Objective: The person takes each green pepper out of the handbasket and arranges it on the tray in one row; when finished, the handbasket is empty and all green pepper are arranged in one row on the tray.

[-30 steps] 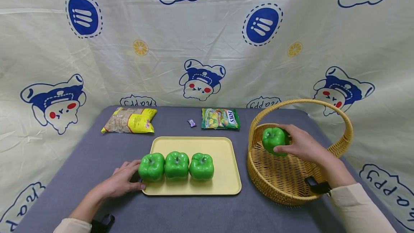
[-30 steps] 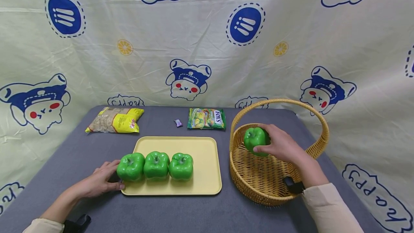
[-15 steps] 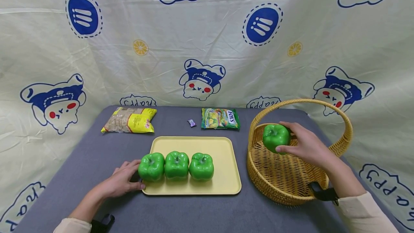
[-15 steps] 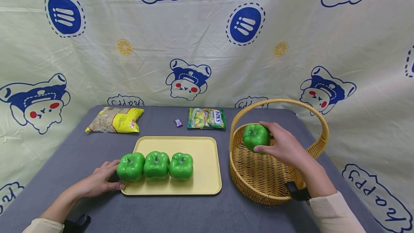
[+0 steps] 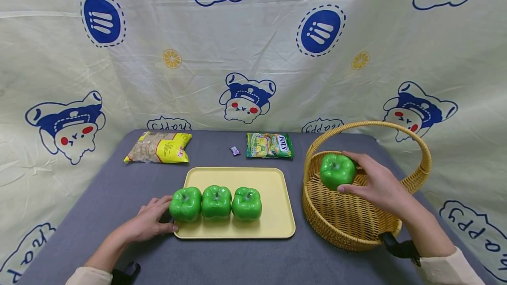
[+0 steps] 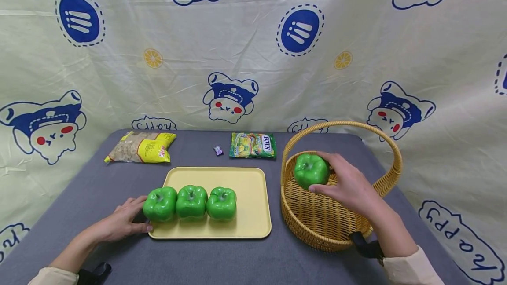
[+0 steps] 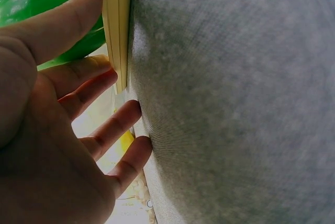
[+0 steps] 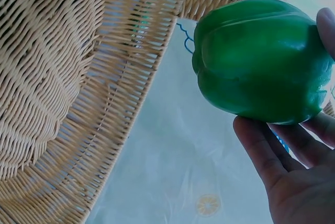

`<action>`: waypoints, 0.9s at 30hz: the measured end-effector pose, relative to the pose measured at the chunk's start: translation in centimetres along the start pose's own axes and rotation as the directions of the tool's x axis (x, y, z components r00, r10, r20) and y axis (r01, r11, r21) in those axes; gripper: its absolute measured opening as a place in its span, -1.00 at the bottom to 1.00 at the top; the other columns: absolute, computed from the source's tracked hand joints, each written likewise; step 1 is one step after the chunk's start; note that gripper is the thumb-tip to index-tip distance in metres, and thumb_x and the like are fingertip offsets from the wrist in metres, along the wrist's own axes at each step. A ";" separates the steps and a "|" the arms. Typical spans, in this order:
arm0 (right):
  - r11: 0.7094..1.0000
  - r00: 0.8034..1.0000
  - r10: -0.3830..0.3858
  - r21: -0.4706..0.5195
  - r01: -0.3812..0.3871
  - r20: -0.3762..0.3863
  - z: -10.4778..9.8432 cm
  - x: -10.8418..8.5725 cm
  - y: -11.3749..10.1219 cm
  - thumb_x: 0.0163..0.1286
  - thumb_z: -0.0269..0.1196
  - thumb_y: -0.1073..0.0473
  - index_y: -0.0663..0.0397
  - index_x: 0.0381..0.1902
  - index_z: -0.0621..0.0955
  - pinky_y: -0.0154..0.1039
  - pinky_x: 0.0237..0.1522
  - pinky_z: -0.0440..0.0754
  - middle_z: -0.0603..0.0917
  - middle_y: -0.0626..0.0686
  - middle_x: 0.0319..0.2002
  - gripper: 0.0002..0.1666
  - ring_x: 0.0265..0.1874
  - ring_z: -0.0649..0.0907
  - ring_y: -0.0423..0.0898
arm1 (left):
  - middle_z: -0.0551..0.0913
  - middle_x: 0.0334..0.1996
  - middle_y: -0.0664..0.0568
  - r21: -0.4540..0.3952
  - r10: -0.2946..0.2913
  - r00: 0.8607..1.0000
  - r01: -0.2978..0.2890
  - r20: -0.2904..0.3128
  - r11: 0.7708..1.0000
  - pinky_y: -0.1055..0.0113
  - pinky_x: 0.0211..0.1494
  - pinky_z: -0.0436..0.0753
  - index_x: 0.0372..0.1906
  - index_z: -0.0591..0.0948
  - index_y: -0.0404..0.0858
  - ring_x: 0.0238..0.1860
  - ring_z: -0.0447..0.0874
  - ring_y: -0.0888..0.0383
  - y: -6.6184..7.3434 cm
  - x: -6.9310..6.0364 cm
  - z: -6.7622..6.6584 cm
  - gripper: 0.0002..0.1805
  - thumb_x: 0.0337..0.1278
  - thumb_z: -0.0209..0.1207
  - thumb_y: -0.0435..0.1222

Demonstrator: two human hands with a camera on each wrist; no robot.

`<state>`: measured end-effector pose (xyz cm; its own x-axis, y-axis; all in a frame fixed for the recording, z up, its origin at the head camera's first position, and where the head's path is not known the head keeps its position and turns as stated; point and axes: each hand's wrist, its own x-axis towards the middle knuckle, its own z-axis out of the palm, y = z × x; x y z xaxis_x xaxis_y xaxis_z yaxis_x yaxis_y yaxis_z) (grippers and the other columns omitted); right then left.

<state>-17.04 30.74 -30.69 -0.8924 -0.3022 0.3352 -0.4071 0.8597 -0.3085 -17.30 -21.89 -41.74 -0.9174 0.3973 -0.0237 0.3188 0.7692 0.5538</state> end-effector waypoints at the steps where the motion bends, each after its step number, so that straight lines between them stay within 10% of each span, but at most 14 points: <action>1: 1.000 1.000 -0.005 0.002 0.005 -0.005 0.0 -0.1 -0.1 0.05 0.41 -0.17 0.11 0.35 0.29 -0.06 -0.15 0.57 0.49 0.16 0.07 0.00 -0.04 0.56 0.08 | 0.45 0.19 -0.13 0.000 -0.002 1.000 0.002 0.001 1.000 0.15 -0.12 0.21 0.21 0.45 -0.29 0.10 0.32 -0.09 0.0 0.0 0.0 -0.25 -0.14 0.38 -0.05; 7: 1.000 0.999 -0.031 0.000 0.031 -0.024 0.0 -0.8 -1.1 0.04 0.42 -0.13 0.06 0.36 0.28 -0.33 -0.19 0.56 0.50 0.12 0.07 -0.01 -0.06 0.56 0.00 | 0.45 0.19 -0.13 0.012 -0.004 1.000 0.004 0.005 1.000 0.12 -0.12 0.23 0.21 0.44 -0.30 0.11 0.32 -0.11 0.0 0.0 0.0 -0.25 -0.13 0.37 -0.05; 27: 0.985 0.981 -0.159 0.046 0.165 -0.107 2.2 -1.7 -4.1 -0.08 0.52 0.03 0.00 0.35 0.30 -0.38 -0.13 0.59 0.52 0.02 0.10 0.04 -0.06 0.52 -0.28 | 0.46 0.18 -0.12 0.013 0.020 1.000 -0.020 -0.018 1.000 0.13 -0.11 0.24 0.20 0.45 -0.29 0.11 0.34 -0.10 0.0 -0.1 0.0 -0.24 -0.15 0.37 -0.02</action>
<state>-14.30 26.86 -31.95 -0.7901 -0.3893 0.4735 -0.5571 0.7783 -0.2897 -17.15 -21.91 -41.77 -0.9149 0.4037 0.0028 0.3404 0.7676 0.5431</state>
